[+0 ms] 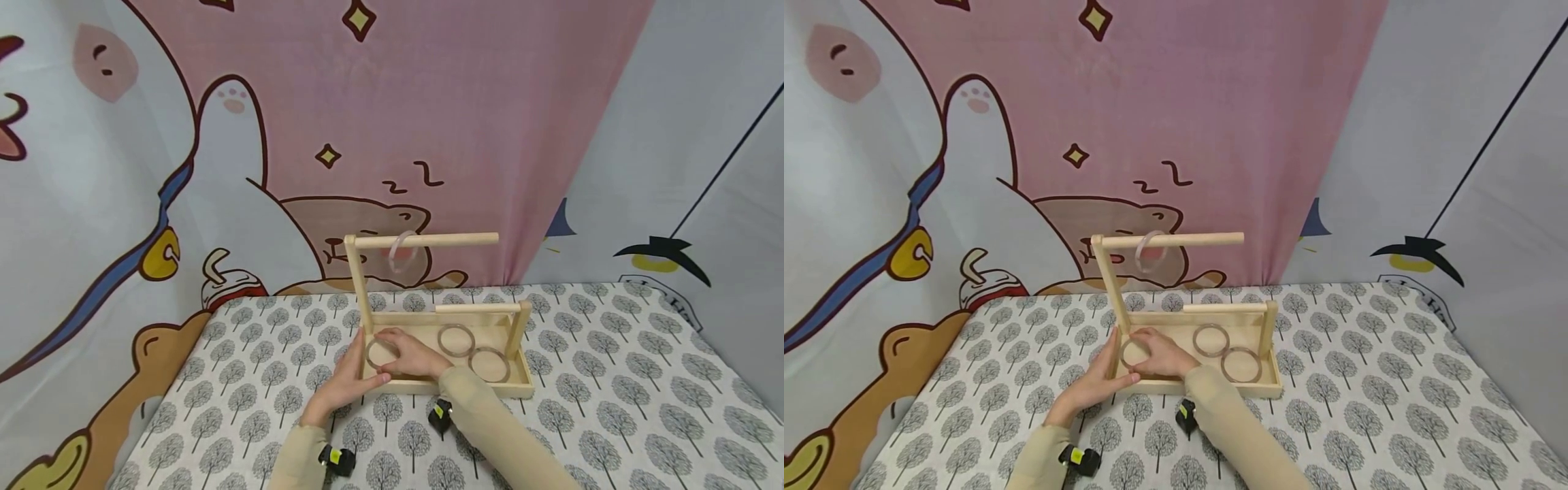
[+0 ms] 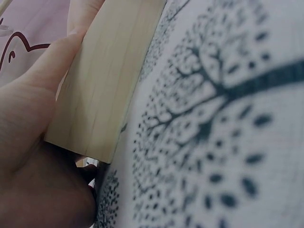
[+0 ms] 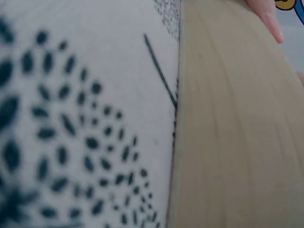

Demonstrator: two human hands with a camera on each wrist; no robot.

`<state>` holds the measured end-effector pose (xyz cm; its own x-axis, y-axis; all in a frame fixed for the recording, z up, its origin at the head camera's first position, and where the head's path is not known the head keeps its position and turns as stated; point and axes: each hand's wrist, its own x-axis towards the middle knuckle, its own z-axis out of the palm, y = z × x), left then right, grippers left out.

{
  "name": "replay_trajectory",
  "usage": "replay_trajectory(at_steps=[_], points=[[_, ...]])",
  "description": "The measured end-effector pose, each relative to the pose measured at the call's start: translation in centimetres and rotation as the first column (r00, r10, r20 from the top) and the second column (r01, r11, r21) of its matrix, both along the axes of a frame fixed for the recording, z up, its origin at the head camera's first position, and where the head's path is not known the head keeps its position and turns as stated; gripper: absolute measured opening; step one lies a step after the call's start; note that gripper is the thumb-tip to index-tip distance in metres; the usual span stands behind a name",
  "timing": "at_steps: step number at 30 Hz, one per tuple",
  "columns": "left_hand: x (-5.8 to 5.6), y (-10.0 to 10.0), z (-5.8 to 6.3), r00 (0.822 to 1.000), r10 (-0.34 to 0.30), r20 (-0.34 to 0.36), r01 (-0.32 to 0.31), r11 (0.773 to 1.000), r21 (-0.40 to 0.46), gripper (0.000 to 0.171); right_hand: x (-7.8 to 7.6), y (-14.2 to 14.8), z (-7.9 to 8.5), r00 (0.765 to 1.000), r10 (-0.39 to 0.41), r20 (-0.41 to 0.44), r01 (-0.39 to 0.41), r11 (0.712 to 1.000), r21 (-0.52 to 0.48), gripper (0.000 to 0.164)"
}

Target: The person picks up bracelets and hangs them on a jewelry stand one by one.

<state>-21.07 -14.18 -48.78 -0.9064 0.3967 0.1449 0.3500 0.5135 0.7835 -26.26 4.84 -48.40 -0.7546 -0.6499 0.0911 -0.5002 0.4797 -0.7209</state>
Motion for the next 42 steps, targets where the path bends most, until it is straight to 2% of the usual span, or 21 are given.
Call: replay_trajectory(at_steps=[8,12,21,24,29,42], points=[[-0.1,0.0,-0.1,1.0,0.006,-0.009,-0.006,1.0,-0.012,0.106,-0.2,-0.1,-0.2,0.998,-0.012,-0.069,0.014,0.999,0.034,0.073],[-0.1,0.0,-0.2,1.0,0.003,-0.023,-0.003,1.0,-0.007,0.105,-0.1,-0.2,-0.3,0.996,-0.041,-0.078,0.046,0.997,0.061,0.071],[0.0,0.1,-0.2,1.0,0.001,0.009,-0.001,1.0,0.015,0.108,0.2,0.2,0.1,0.99,-0.086,-0.115,0.095,0.993,0.075,0.069],[0.1,0.1,-0.1,1.0,0.007,0.01,-0.007,1.0,0.026,0.107,0.2,0.5,0.3,0.989,-0.114,-0.097,0.122,0.99,0.075,0.07],[0.1,0.0,-0.1,1.0,0.014,0.022,-0.014,1.0,0.021,0.108,0.5,1.0,0.6,0.987,-0.146,-0.069,0.15,0.987,0.063,0.074],[0.1,0.1,-0.1,1.0,0.015,0.017,-0.016,1.0,0.024,0.106,1.3,2.0,0.9,0.986,-0.152,-0.073,0.149,0.988,-0.038,0.072]])
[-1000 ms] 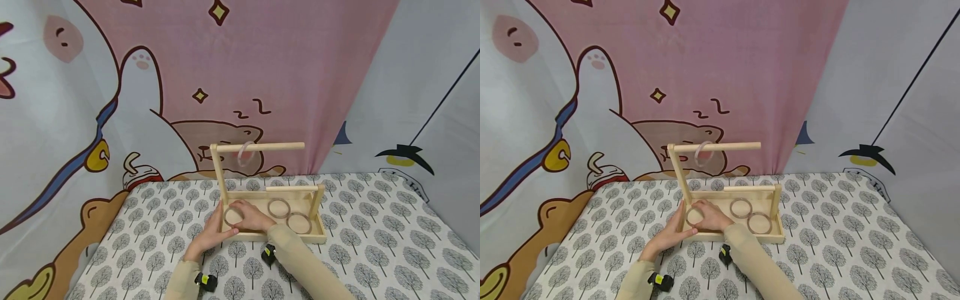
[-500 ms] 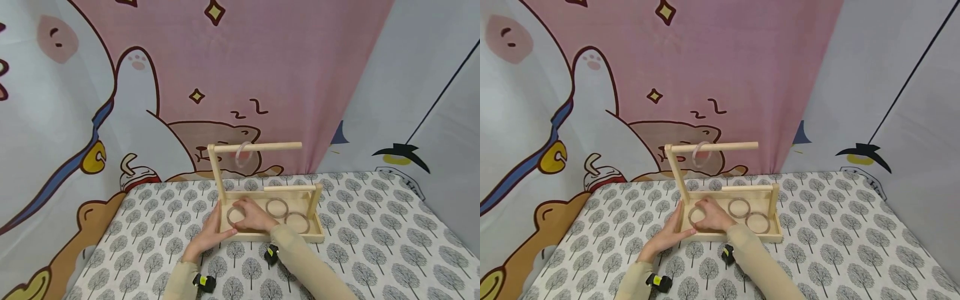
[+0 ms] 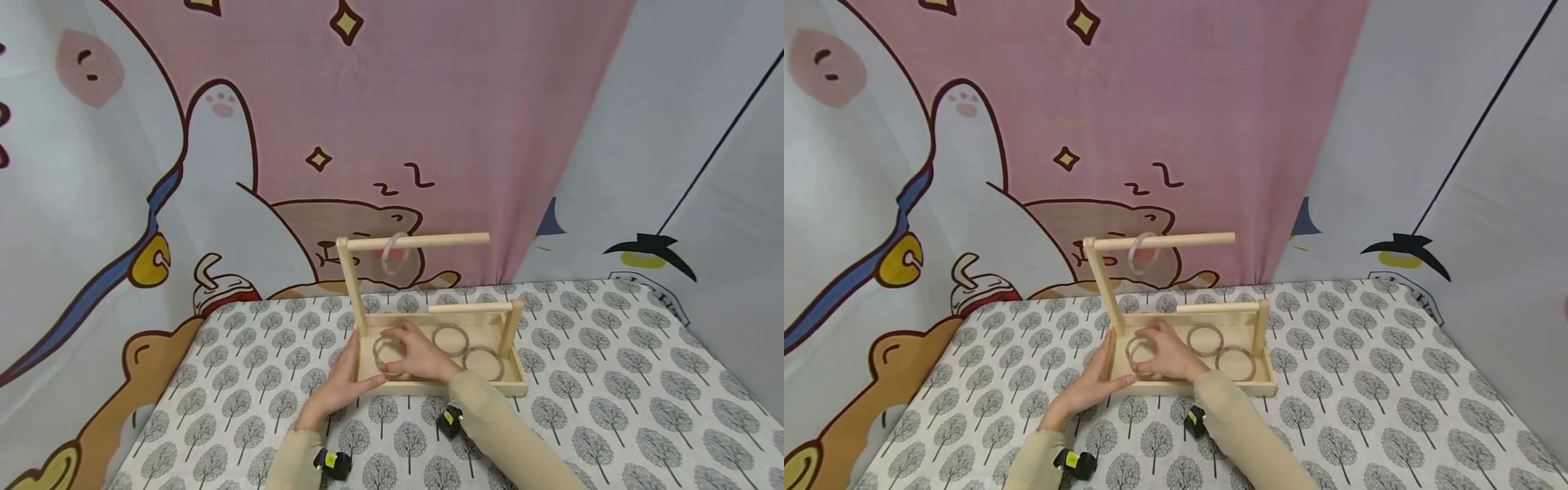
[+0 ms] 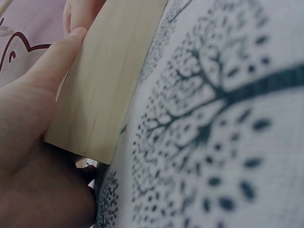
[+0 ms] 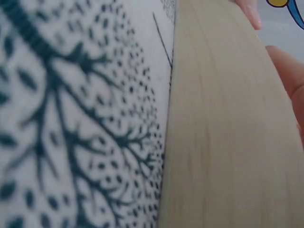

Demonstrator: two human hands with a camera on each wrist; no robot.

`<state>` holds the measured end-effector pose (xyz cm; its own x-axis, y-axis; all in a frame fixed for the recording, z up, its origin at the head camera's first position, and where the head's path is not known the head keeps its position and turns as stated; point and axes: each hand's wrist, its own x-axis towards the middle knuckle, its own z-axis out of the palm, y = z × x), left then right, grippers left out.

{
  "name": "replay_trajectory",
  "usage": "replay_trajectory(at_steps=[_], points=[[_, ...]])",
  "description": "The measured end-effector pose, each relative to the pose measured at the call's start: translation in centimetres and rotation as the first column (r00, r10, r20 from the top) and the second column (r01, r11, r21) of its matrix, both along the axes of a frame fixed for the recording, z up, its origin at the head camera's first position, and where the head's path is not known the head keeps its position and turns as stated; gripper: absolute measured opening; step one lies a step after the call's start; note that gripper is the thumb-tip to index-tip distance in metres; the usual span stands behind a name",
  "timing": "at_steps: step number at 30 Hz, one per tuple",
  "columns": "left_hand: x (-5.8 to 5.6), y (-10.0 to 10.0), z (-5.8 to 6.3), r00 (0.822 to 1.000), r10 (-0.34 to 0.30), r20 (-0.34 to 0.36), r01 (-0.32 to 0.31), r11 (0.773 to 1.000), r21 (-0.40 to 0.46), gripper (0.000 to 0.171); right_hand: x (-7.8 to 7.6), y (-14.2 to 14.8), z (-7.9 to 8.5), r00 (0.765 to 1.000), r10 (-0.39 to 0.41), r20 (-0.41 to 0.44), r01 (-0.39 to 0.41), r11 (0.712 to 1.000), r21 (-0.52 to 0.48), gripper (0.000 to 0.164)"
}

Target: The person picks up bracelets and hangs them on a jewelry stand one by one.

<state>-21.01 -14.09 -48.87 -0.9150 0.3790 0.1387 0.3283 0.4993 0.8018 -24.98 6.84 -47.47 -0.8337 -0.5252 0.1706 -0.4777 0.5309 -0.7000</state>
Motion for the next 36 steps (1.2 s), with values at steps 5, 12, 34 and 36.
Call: replay_trajectory(at_steps=[5,12,34,36], points=[[0.1,0.1,0.1,1.0,-0.01,-0.006,0.01,1.0,0.018,0.104,0.3,0.2,0.5,0.999,-0.022,0.036,0.024,0.998,-0.052,0.07],[0.1,0.1,0.2,1.0,0.002,-0.007,-0.002,1.0,0.0,0.103,0.9,0.2,1.7,0.998,-0.008,0.061,0.015,0.994,-0.11,0.068],[0.1,-0.1,0.0,0.999,-0.018,-0.038,0.018,1.0,0.01,0.106,2.7,0.3,6.9,0.997,0.057,-0.055,-0.064,0.989,-0.13,0.069],[0.1,-0.1,0.0,1.0,-0.013,-0.013,0.013,1.0,0.005,0.107,2.8,0.3,7.2,0.996,0.058,-0.068,-0.066,0.99,-0.121,0.069]])
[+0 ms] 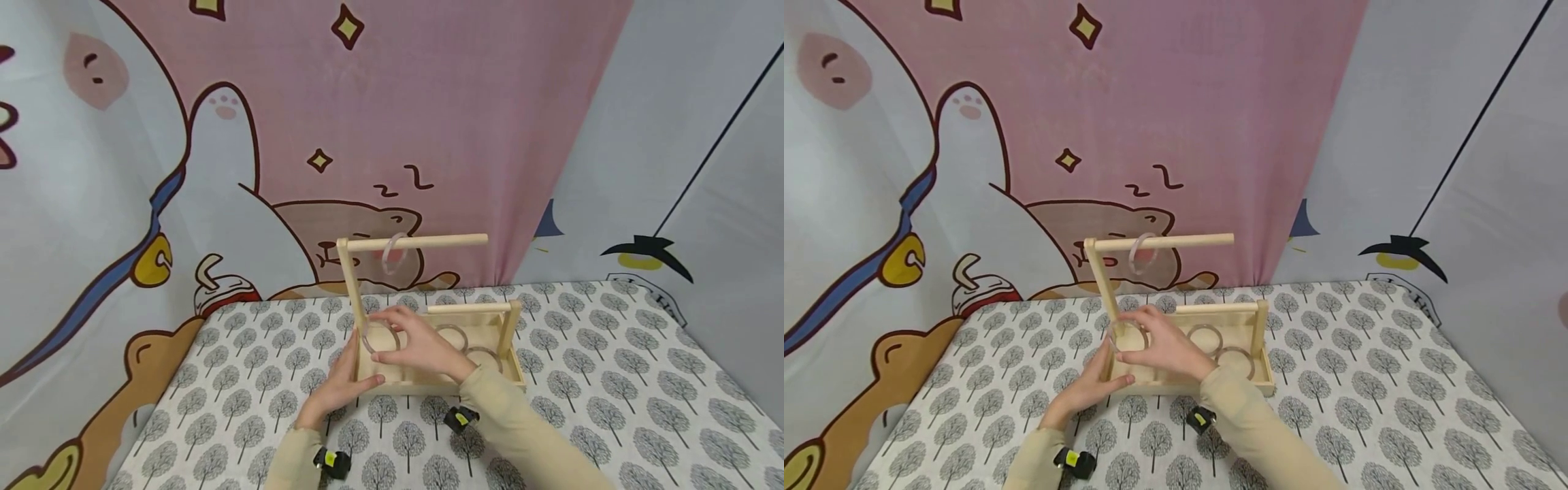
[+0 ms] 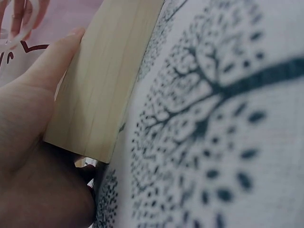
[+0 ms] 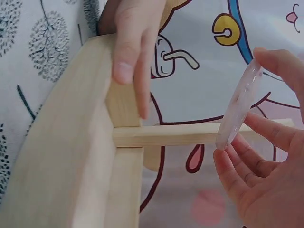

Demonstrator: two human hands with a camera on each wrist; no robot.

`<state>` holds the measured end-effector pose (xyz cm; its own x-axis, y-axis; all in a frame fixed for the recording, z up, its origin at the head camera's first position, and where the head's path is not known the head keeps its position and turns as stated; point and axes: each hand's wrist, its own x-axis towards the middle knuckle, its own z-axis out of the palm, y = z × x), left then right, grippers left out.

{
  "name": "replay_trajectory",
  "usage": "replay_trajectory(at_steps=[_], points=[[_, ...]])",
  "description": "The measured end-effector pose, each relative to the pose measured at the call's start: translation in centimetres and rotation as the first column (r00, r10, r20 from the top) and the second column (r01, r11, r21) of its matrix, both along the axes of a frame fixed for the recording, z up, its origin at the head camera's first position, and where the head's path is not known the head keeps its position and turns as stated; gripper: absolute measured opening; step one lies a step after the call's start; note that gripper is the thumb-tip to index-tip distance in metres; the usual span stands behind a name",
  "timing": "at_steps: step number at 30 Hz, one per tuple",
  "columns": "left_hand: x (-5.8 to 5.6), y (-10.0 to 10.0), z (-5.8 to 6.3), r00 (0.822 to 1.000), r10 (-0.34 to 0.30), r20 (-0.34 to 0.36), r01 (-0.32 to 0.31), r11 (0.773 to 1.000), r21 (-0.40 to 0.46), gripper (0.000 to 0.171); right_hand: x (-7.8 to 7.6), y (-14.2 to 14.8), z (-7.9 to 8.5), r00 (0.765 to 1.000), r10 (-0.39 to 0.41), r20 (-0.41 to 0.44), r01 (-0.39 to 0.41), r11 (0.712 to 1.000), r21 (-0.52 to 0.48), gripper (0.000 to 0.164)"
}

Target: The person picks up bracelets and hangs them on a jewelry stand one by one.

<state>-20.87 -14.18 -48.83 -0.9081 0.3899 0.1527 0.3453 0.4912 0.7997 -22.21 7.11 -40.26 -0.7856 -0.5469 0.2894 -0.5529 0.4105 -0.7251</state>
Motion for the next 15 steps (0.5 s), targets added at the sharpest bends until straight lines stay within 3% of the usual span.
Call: replay_trajectory(at_steps=[6,15], points=[[0.1,0.0,0.1,0.999,0.008,0.043,-0.007,1.0,-0.01,0.107,0.6,0.0,1.0,0.999,0.007,-0.047,-0.008,1.0,-0.006,0.068],[0.0,0.2,0.1,1.0,0.013,0.017,-0.012,1.0,-0.011,0.105,1.5,0.3,2.9,0.995,0.008,-0.103,-0.011,1.0,-0.029,0.067]])
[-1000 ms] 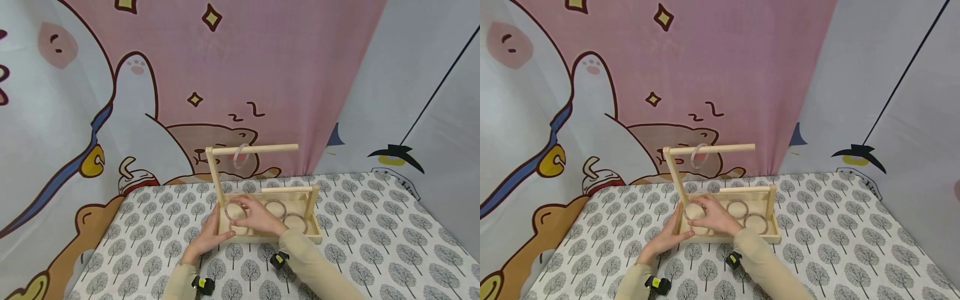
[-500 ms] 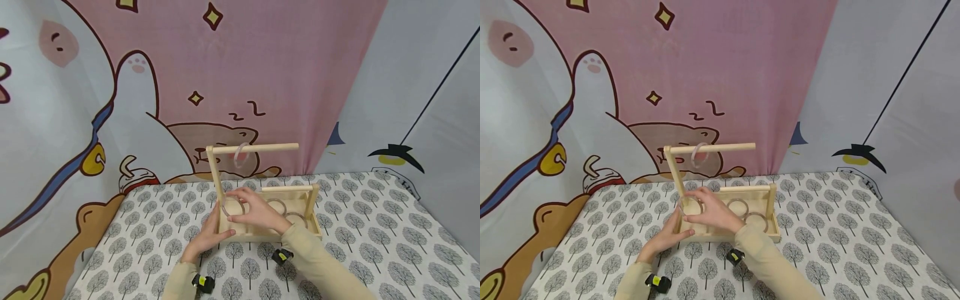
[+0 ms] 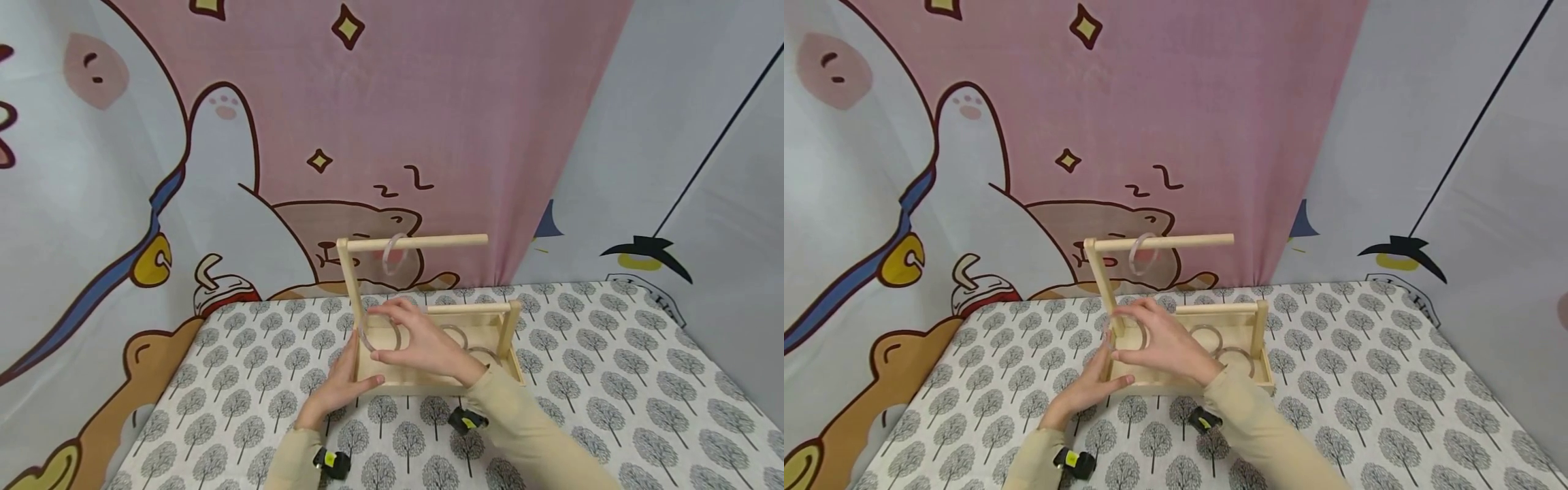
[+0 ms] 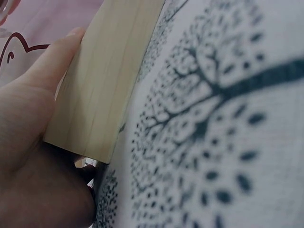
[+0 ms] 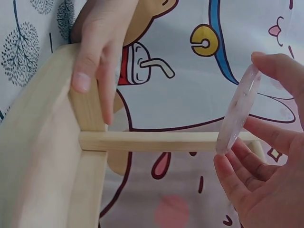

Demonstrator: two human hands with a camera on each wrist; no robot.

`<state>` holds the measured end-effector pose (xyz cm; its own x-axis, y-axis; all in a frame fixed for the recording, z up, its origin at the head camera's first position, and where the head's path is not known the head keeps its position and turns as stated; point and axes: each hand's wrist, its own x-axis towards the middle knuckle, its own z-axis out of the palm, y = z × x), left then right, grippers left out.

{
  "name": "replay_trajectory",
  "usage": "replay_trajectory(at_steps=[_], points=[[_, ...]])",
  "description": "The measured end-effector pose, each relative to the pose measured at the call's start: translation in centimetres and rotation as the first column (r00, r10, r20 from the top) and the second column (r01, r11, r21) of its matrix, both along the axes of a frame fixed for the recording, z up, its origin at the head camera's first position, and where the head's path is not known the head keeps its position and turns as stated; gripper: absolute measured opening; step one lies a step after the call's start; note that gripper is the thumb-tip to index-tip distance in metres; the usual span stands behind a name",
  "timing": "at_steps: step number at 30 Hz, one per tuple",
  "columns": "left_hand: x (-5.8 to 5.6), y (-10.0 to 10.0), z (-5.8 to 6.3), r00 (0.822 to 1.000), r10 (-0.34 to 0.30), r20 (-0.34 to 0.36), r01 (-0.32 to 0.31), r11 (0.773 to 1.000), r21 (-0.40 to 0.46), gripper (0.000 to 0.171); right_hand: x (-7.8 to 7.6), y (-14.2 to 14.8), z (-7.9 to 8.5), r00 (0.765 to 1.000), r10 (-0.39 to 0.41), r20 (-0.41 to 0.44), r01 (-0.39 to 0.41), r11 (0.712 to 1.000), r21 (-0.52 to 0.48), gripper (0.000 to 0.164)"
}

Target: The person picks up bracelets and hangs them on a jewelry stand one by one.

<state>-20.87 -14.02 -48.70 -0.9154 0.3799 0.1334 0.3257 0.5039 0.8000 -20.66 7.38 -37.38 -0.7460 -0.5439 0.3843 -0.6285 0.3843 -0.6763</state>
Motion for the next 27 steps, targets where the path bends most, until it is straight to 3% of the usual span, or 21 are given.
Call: replay_trajectory(at_steps=[8,17,27], points=[[0.0,-0.1,-0.2,1.0,0.014,0.027,-0.014,1.0,0.001,0.106,0.4,1.0,1.1,0.997,-0.063,-0.04,0.063,0.998,-0.006,0.066],[0.1,0.0,-0.2,0.999,0.022,0.029,-0.022,1.0,-0.006,0.106,1.0,2.6,1.3,0.993,-0.103,-0.05,0.102,0.995,-0.013,0.068],[0.1,0.0,-0.2,0.999,0.026,0.021,-0.026,1.0,-0.018,0.107,0.5,4.8,2.2,0.982,-0.141,-0.124,0.135,0.989,-0.054,0.069]])
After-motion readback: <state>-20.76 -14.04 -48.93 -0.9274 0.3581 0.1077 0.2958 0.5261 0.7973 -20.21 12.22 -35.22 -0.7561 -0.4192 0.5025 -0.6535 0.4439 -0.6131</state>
